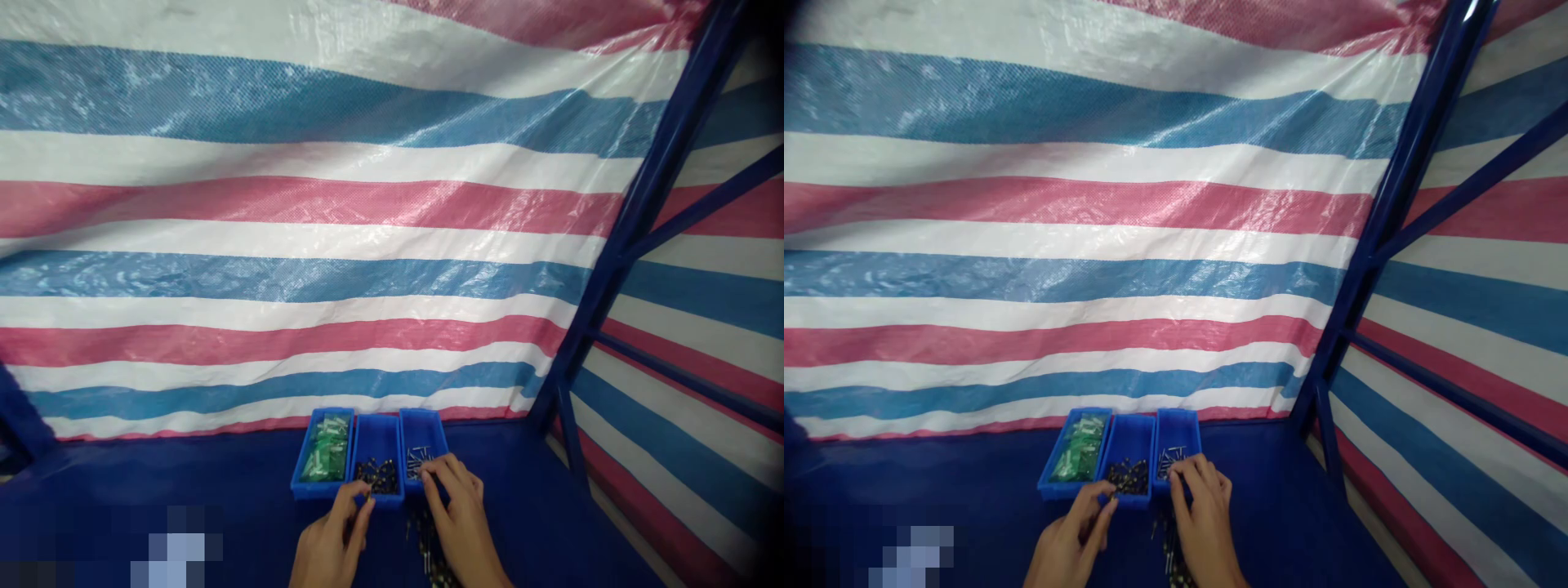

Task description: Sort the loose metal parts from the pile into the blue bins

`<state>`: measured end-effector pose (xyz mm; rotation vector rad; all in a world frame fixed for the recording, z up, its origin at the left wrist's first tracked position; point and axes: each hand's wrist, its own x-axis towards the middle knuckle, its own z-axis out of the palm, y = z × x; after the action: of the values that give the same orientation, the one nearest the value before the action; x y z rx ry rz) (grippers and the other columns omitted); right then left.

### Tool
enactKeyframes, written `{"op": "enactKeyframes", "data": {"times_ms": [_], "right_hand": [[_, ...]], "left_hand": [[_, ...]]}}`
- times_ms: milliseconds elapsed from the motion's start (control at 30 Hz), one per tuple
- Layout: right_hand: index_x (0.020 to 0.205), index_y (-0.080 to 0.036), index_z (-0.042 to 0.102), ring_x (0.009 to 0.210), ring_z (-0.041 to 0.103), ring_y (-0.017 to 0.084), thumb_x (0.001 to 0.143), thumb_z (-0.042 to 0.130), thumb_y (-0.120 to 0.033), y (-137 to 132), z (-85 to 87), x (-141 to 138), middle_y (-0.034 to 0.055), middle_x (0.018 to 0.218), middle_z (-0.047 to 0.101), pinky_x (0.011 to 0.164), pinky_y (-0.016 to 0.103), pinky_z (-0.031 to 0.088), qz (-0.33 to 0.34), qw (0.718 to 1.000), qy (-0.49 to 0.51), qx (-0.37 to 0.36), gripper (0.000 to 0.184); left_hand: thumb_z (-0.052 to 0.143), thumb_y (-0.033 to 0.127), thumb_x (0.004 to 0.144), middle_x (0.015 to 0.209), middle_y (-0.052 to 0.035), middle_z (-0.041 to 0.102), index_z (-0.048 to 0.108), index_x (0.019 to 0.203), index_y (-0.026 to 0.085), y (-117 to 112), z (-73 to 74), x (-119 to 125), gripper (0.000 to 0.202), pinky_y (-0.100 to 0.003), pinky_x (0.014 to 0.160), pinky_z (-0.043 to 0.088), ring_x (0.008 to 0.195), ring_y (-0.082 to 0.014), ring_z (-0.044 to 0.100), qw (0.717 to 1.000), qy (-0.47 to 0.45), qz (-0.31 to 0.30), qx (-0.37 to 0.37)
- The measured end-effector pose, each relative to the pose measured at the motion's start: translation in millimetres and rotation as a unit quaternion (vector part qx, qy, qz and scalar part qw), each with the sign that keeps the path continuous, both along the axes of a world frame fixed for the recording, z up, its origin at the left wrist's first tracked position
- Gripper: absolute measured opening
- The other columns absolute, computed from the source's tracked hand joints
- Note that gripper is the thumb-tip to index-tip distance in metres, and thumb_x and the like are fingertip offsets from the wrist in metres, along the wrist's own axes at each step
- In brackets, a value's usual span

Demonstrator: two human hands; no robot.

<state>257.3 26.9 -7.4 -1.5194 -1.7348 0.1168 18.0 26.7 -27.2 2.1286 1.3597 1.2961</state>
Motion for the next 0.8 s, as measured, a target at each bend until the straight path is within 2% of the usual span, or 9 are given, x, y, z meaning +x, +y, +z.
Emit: {"op": "enactKeyframes", "data": {"times_ms": [200,267,433,533,667,733,800], "right_hand": [[0.105,-0.032,0.074,0.105,0.072,0.023,0.112,0.046,-0.044,-0.5,3.2,-1.5,0.0015,0.104,0.075,0.098,0.041,0.048,-0.004,1.0,-0.005,0.009,0.031],[0.105,-0.032,0.074,0.104,0.072,0.023,0.112,0.046,-0.044,-0.6,3.5,-1.5,0.0019,0.104,0.075,0.097,0.04,0.048,-0.005,1.0,-0.004,0.009,0.032],[0.107,-0.032,0.074,0.106,0.071,0.023,0.112,0.045,-0.043,-0.5,2.1,-0.5,0.002,0.106,0.075,0.1,0.041,0.047,-0.002,1.0,-0.003,0.0,0.031],[0.107,-0.032,0.074,0.106,0.071,0.023,0.112,0.045,-0.042,-0.2,1.4,-0.4,0.0021,0.105,0.075,0.098,0.04,0.048,-0.004,1.0,-0.004,0.004,0.031],[0.105,-0.032,0.074,0.105,0.072,0.023,0.111,0.047,-0.043,0.6,0.8,-0.5,0.0013,0.105,0.075,0.098,0.04,0.049,-0.011,1.0,-0.011,0.019,0.03],[0.106,-0.032,0.074,0.105,0.072,0.023,0.111,0.047,-0.043,0.9,0.2,-0.4,0.0011,0.106,0.075,0.098,0.04,0.049,-0.01,1.0,-0.011,0.017,0.029],[0.107,-0.032,0.074,0.106,0.071,0.023,0.112,0.046,-0.043,1.1,-0.7,-0.4,0.0013,0.106,0.075,0.098,0.041,0.048,-0.007,1.0,-0.009,0.008,0.03]], "left_hand": [[0.036,0.06,0.113,0.064,0.0075,0.07,0.06,0.135,0.025,7.6,1.5,-7.2,0.047,-0.018,0.044,0.051,0.038,-0.0125,0.064,0.991,-0.031,0.005,-0.133],[0.035,0.057,0.113,0.062,0.0084,0.07,0.06,0.136,0.026,8.1,1.1,-7.7,0.046,-0.017,0.042,0.049,0.035,-0.0122,0.062,0.99,-0.023,0.011,-0.139],[0.039,0.041,0.114,0.063,0.0094,0.072,0.062,0.139,0.029,5.4,-0.5,-5.6,0.036,-0.017,0.045,0.049,0.042,-0.0121,0.068,0.996,0.033,0.033,-0.082],[0.038,0.038,0.114,0.062,0.0089,0.071,0.064,0.137,0.029,4.4,-1.0,-4.9,0.037,-0.017,0.05,0.051,0.051,-0.0135,0.073,0.995,0.054,0.038,-0.069],[0.038,0.037,0.115,0.061,0.0076,0.072,0.067,0.135,0.029,3.3,-2.1,-4.1,0.037,-0.018,0.058,0.056,0.053,-0.0147,0.074,0.996,0.073,0.034,-0.036],[0.039,0.038,0.115,0.07,0.0048,0.078,0.066,0.138,0.03,2.1,-2.1,-2.6,0.036,-0.018,0.061,0.059,0.059,-0.0151,0.078,0.997,0.081,0.008,0.015],[0.041,0.039,0.115,0.09,0.0004,0.084,0.064,0.14,0.03,0.9,-1.6,-0.4,0.035,-0.019,0.069,0.062,0.071,-0.0159,0.082,0.989,0.107,-0.062,0.083]]}}
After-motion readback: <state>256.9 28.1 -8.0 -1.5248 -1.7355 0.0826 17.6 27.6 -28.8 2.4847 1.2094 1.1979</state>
